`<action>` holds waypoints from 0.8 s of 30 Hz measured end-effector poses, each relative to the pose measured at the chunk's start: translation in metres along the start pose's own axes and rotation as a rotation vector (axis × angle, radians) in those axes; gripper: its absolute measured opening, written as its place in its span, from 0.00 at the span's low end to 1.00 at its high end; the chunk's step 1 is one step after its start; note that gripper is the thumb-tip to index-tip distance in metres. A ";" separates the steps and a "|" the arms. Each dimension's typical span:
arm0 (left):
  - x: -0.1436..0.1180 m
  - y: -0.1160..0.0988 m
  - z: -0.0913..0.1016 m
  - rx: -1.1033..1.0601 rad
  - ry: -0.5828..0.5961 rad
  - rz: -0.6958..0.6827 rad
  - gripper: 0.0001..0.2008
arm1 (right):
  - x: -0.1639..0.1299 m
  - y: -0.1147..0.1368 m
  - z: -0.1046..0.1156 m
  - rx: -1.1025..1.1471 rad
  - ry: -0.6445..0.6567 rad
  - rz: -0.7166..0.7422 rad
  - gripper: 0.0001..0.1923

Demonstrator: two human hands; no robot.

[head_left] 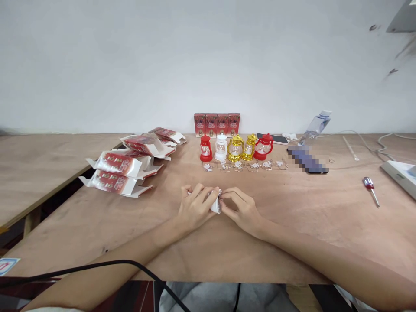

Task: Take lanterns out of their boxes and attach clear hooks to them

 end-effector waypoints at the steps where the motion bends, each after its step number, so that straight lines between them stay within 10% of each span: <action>1: 0.000 0.000 0.000 0.002 -0.001 -0.001 0.09 | 0.000 0.000 0.000 -0.003 0.003 0.004 0.05; 24: 0.000 -0.001 -0.002 0.031 0.010 0.018 0.09 | 0.001 -0.001 0.001 -0.010 -0.018 0.019 0.05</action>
Point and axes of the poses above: each hand's wrist, its own x-axis towards the middle knuckle, its own z-axis out of the back of the hand, y = z × x, the point moved 1 cm from there along x, towards the middle knuckle, and after that the axes turned 14 degrees about -x, right-handed, at the moved point
